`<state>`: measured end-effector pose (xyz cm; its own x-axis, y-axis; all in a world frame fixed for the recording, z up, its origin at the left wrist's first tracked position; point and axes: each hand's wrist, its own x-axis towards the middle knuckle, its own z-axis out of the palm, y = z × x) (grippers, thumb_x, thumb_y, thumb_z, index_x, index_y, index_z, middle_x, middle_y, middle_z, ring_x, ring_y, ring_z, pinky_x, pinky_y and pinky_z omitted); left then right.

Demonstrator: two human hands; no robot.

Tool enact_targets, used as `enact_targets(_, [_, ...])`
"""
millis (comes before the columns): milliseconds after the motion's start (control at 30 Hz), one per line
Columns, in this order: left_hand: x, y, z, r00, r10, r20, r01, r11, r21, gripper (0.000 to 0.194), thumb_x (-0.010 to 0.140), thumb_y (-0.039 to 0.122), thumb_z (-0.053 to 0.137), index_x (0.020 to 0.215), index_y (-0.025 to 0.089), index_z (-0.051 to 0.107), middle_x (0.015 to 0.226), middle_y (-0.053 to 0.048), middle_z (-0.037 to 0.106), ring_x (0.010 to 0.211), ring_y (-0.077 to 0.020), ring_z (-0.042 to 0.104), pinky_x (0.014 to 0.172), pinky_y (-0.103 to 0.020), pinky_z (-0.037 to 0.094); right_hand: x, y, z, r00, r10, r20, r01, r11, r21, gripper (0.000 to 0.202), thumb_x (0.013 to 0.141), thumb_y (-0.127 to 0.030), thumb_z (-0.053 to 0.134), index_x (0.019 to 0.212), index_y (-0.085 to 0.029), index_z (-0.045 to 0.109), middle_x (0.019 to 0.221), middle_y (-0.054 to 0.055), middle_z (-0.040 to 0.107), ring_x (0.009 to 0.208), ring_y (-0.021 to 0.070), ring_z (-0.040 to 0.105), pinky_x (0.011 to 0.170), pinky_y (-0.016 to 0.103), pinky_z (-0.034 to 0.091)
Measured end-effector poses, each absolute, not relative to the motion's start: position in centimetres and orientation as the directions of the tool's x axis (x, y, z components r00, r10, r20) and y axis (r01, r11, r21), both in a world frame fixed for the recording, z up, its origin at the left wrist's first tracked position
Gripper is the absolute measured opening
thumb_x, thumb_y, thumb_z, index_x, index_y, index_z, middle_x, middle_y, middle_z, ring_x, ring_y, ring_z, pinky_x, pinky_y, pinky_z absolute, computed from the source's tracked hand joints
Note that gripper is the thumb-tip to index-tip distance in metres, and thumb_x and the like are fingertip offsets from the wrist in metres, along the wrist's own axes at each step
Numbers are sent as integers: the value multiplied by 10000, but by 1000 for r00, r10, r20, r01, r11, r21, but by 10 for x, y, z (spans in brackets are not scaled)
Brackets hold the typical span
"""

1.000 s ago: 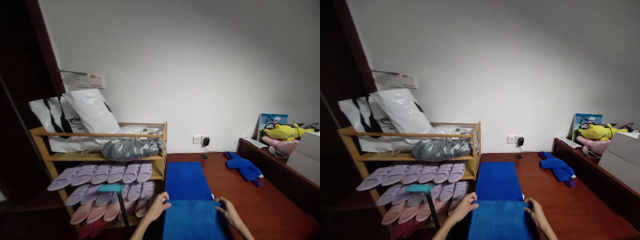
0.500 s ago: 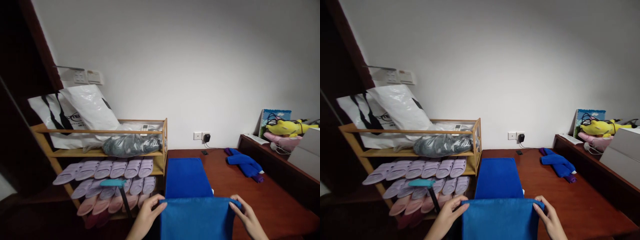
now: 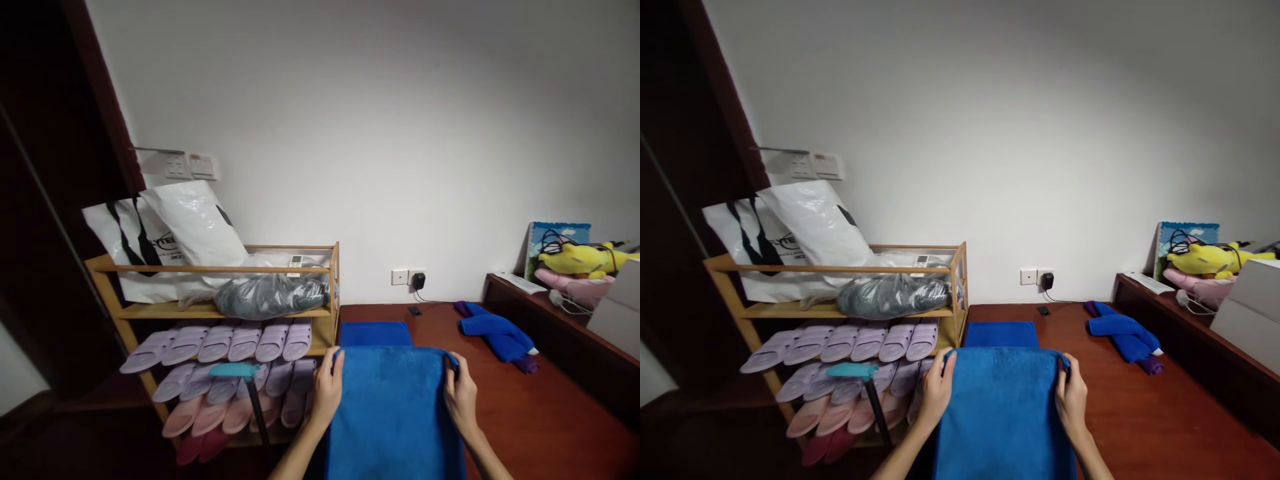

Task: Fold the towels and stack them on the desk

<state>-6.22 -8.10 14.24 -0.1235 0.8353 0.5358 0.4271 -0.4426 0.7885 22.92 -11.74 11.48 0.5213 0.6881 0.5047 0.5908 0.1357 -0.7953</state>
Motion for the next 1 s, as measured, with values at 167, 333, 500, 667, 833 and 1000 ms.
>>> enact_targets(167, [-60, -38, 127, -87, 864, 495, 450, -409, 793, 400, 896, 524, 328, 911, 208, 571, 790, -25, 663, 722, -174, 631, 684, -259, 477, 233, -78, 95, 412, 773, 482, 648, 123, -752, 433, 874, -527, 266, 1078, -214, 485, 956, 97, 654, 818, 225, 644, 723, 325, 483])
enact_targets(333, [-55, -2, 85, -76, 898, 434, 528, -333, 781, 447, 902, 519, 264, 909, 211, 588, 868, -59, 695, 815, -200, 656, 743, -279, 482, 228, -45, 69, 382, 845, 373, 666, 28, -745, 424, 873, -536, 231, 1022, -240, 496, 817, 61, 669, 743, 225, 654, 653, 313, 477])
enact_targets(500, [-53, 23, 42, -96, 939, 330, 647, -193, 737, 398, 907, 417, 268, 976, 214, 603, 960, -87, 711, 891, -222, 667, 754, -284, 482, 229, -24, 39, 371, 903, 219, 692, -111, -714, 440, 881, -518, 195, 1052, -276, 520, 911, 70, 706, 774, 239, 671, 655, 333, 478])
enact_targets(667, [-49, 34, 12, -107, 963, 247, 776, -75, 627, 355, 878, 298, 348, 1068, 163, 616, 1016, -154, 696, 945, -274, 651, 790, -337, 474, 230, -13, 6, 326, 935, 140, 746, -163, -646, 434, 868, -406, 267, 1175, -235, 521, 1230, 141, 599, 907, 279, 663, 776, 409, 479])
enact_targets(833, [-45, 33, -1, -123, 966, 228, 848, -18, 530, 339, 886, 267, 369, 1062, 153, 636, 1008, -167, 682, 974, -287, 627, 833, -366, 448, 230, -12, -13, 267, 956, 119, 856, -179, -485, 410, 872, -302, 254, 1179, -230, 516, 1252, 147, 563, 919, 249, 659, 760, 364, 483])
enact_targets(1000, [-43, 23, 0, -137, 970, 199, 835, 5, 550, 338, 889, 357, 403, 1062, 185, 637, 939, -135, 699, 941, -285, 639, 829, -367, 452, 234, -22, -15, 236, 967, 98, 882, -171, -438, 439, 885, -292, 188, 1181, -227, 506, 1200, 140, 586, 888, 240, 661, 721, 356, 488])
